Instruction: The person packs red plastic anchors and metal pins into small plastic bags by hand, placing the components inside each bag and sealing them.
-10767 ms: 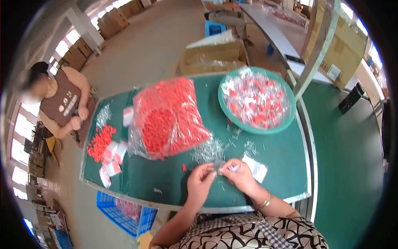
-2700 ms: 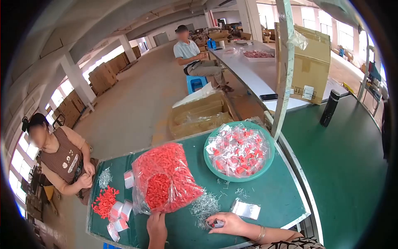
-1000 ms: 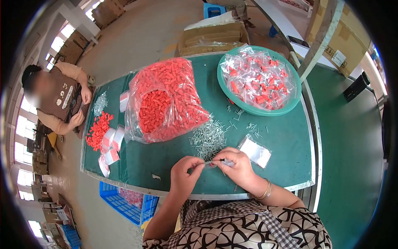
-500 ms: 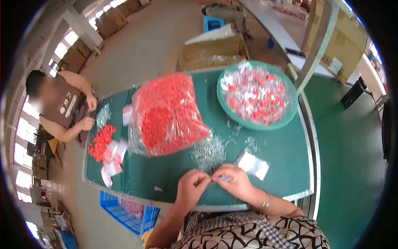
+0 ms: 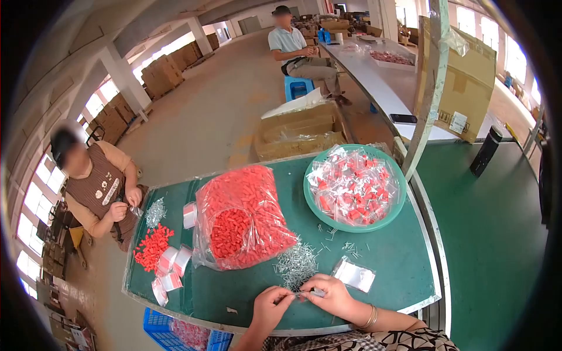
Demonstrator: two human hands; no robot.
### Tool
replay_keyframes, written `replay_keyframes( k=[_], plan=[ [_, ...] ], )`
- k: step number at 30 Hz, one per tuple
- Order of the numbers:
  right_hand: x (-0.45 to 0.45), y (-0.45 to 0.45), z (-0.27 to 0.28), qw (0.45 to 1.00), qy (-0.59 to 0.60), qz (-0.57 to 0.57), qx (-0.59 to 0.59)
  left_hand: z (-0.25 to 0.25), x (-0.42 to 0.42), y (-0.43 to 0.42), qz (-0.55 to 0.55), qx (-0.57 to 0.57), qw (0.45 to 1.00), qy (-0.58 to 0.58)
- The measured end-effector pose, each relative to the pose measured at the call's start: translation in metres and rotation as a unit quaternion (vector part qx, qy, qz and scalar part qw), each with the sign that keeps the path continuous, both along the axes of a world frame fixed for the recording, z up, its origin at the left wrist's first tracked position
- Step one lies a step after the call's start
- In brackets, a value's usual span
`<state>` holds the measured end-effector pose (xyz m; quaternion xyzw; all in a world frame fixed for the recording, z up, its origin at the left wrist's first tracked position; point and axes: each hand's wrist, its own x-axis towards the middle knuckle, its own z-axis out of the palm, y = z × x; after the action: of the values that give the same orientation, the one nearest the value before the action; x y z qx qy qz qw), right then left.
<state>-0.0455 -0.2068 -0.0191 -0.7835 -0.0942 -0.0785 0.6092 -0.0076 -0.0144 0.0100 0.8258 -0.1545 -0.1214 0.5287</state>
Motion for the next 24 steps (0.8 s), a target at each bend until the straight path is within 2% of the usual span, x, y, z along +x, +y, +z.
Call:
replay_keyframes(
  k=[4, 10, 16, 19, 20, 22, 23, 24],
  plan=[
    [-0.002, 0.0, 0.0, 0.999, -0.018, 0.012, -0.027, 0.005, -0.003, -0.007, -0.018, -0.004, 1.0, -0.022],
    [-0.001, 0.0, 0.003, 1.0, 0.015, 0.002, -0.012, -0.009, -0.001, 0.0, 0.007, -0.049, 0.998, 0.038],
    [0.0, -0.001, 0.008, 0.999, 0.017, -0.033, -0.022, -0.003, 0.0, 0.002, 0.008, -0.016, 1.0, 0.004],
    [0.003, 0.001, 0.006, 0.999, -0.023, -0.011, -0.035, -0.008, 0.003, 0.002, -0.017, 0.001, 0.996, -0.084],
    [0.004, 0.006, 0.007, 0.998, -0.026, -0.025, -0.051, -0.005, 0.003, 0.004, -0.023, 0.004, 0.997, -0.068],
    [0.002, 0.01, -0.005, 0.995, -0.054, -0.058, -0.06, -0.009, 0.004, 0.005, -0.037, -0.048, 0.994, -0.093],
    [0.005, 0.01, -0.018, 0.987, -0.123, -0.064, -0.076, -0.018, 0.003, 0.004, -0.017, -0.077, 0.99, -0.12],
    [0.0, 0.017, -0.004, 0.999, 0.012, -0.022, 0.037, -0.023, 0.003, 0.005, 0.0, -0.075, 0.988, -0.136]
  ],
)
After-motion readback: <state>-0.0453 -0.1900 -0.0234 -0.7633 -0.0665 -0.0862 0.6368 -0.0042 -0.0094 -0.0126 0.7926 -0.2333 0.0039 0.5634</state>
